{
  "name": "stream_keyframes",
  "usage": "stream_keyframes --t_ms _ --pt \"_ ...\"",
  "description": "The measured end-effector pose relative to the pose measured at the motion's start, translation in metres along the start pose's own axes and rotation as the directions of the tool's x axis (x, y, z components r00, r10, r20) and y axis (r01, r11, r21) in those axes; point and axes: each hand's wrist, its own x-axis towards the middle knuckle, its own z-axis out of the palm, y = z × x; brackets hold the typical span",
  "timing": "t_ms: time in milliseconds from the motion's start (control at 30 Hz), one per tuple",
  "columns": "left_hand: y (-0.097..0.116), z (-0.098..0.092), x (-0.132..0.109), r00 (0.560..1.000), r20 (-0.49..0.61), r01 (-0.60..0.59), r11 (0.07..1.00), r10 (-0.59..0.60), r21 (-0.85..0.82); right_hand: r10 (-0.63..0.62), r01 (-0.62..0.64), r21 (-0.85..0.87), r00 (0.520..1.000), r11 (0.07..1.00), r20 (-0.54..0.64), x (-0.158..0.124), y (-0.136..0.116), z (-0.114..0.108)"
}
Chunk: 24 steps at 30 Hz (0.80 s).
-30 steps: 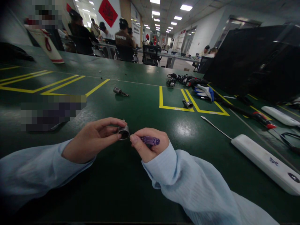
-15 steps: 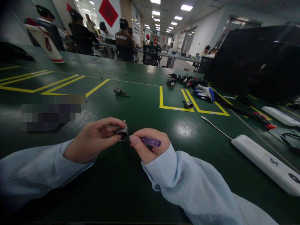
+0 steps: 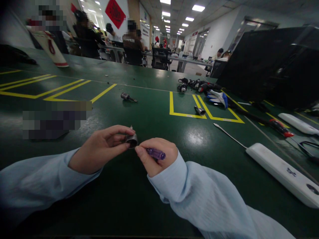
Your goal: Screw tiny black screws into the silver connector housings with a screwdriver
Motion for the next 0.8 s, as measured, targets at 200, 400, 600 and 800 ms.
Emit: stream_keyframes --t_ms 200,400,600,800 --pt "-0.0017 -0.0031 0.0039 0.997 0.033 0.077 0.994 -0.075 -0.072 -0.094 0.094 -0.038 0.996 0.995 -0.002 0.001 0.0001 -0.0017" --pt "-0.0034 -0.0042 0.0042 0.998 0.021 0.061 0.996 -0.059 -0.07 -0.16 0.16 -0.029 0.987 0.987 -0.004 0.0011 0.0014 -0.0011" --pt "-0.001 -0.0043 0.0034 0.999 0.015 0.046 0.996 -0.045 -0.07 -0.182 0.185 -0.049 0.981 0.981 0.062 0.0014 0.0018 -0.0002" --pt "0.0006 -0.0013 0.0022 0.999 -0.034 0.008 0.999 -0.009 -0.039 -0.192 0.195 -0.049 0.979 0.979 0.071 0.0 0.0001 0.001"
